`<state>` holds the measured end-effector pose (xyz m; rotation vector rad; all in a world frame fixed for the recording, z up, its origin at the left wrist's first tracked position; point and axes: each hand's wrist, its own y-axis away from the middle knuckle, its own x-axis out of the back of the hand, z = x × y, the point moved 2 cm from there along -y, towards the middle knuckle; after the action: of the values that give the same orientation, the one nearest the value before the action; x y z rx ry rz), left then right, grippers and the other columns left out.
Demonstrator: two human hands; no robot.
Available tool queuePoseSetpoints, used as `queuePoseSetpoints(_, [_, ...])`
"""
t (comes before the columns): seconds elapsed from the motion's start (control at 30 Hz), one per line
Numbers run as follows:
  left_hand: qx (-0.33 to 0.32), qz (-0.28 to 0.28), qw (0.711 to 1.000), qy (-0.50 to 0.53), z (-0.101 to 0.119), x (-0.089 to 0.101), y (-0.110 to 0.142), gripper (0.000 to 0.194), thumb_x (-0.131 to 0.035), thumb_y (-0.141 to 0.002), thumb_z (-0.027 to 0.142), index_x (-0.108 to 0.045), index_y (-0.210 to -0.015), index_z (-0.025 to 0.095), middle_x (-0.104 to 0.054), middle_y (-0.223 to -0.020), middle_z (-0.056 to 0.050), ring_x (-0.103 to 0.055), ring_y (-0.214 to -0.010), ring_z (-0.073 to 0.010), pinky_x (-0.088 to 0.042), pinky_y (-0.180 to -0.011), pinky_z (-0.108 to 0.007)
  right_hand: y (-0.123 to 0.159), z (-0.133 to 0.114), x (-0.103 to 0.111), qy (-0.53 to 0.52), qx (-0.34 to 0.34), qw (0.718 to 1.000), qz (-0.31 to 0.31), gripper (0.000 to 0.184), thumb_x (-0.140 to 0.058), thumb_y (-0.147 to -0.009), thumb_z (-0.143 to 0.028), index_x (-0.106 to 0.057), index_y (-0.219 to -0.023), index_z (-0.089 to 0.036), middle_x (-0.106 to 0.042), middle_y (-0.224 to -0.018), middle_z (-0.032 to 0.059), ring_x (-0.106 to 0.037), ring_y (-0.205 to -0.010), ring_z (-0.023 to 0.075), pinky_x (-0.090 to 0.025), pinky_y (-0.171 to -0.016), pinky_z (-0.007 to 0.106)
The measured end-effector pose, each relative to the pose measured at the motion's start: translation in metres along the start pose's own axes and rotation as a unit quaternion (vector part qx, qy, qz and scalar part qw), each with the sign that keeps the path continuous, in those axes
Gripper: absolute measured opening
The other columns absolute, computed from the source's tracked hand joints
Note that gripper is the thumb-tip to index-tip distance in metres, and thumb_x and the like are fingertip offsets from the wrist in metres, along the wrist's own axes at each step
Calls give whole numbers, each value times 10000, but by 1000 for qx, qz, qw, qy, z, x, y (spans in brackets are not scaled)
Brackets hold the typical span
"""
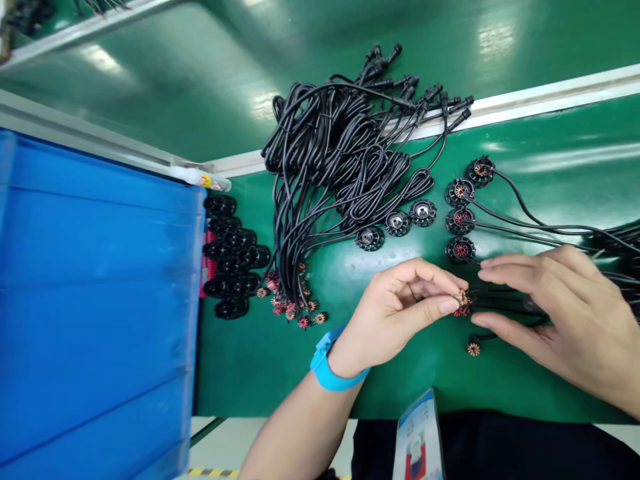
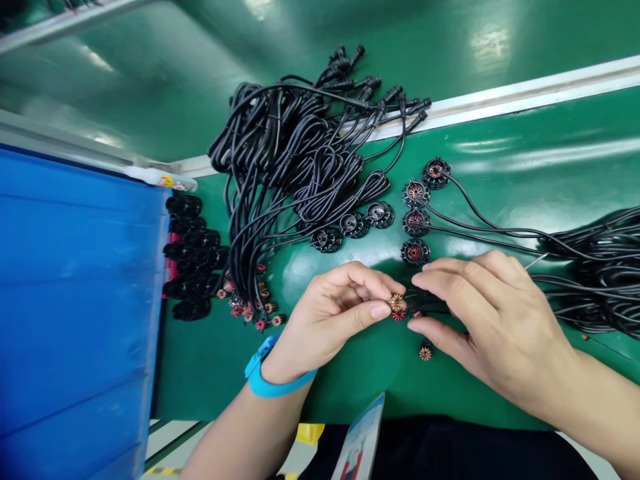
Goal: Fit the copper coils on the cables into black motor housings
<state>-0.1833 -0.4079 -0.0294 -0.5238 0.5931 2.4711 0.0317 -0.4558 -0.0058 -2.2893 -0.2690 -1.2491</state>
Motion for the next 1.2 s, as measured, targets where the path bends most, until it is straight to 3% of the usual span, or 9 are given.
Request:
queuePoseSetpoints(0.1, [4, 10, 1000, 10, 0, -1, -1, 102, -814, -882, 90, -753, -917, 164, -819, -1016, -28, -761, -832, -72, -609, -802, -140, 0, -2, -1, -7, 0, 1000, 15, 262, -765, -939, -251, -635, -1156, -181, -739, -1051, 43, -617, -873, 176, -474, -817, 348])
queuePoseSetpoints(0.2, [12, 26, 999, 19, 0, -1, -2, 103, -827, -872, 99, -749, -900, 159, -822, -1002, -30, -760, -817, -71, -608, -793, -136, 3, -4, -3, 23, 16, 999, 16, 204, -785, -927, -333, -659, -1025, -206, -701, -871, 15, -578, -811, 192, -419, -727, 371])
queuePoseSetpoints(0.27, [14, 34, 999, 25, -1, 0, -3, 109, -835, -865, 107, -744, -893, 158, -822, -999, -29, -758, -814, -69, -605, -791, -131, 5, -6, -6, 48, 36, 998, 9, 235, -778, -933, -387, -677, -1033, -200, -680, -823, 13, -545, -792, 199, -377, -691, 380])
queuePoseSetpoints(0.4, [10, 35, 999, 17, -4, 0, -2, 107, -830, -877, 134, -732, -909, 163, -822, -1018, -27, -749, -767, -60, -606, -757, -131, 7, -8, -13, 59, 53, 997, 4, 174, -755, -953, -275, -679, -1077, -180, -673, -807, 5, -513, -749, 180, -320, -656, 375])
queuePoseSetpoints(0.6, [-55, 59, 991, -110, 1, 0, 2, 126, -810, -893, 129, -727, -975, 176, -816, -1034, -35, -771, -920, -111, -616, -850, -178, 6, -6, -14, -4, -1, 1000, -16, 57, -697, -983, -239, -674, -1019, -200, -646, -810, 6, -533, -767, 168, -363, -711, 355])
queuePoseSetpoints(0.77, [-100, 49, 977, -180, 3, -2, 3, 203, -792, -899, 86, -714, -1059, 184, -814, -1020, -34, -770, -908, -120, -617, -860, -202, 3, -5, -11, -39, -48, 998, -2, 29, -683, -985, -217, -670, -998, -194, -662, -825, 10, -506, -768, 164, -398, -730, 360])
queuePoseSetpoints(1.0, [-68, 36, 992, -104, 0, 0, 3, 288, -817, -882, 95, -664, -1102, 202, -828, -1037, -18, -792, -922, -117, -629, -873, -186, 0, -4, -11, -46, -87, 995, 8, 74, -653, -1000, -236, -683, -943, -199, -656, -782, 5, -486, -720, 152, -405, -719, 358])
queuePoseSetpoints(1.2, [-1, 37, 999, -2, -2, 3, 0, 299, -841, -876, 144, -637, -1085, 203, -827, -1008, -2, -799, -834, -111, -637, -812, -182, 1, 1, -11, -20, -66, 998, 1, 94, -676, -980, -243, -687, -899, -195, -642, -778, 11, -488, -724, 159, -385, -705, 351])
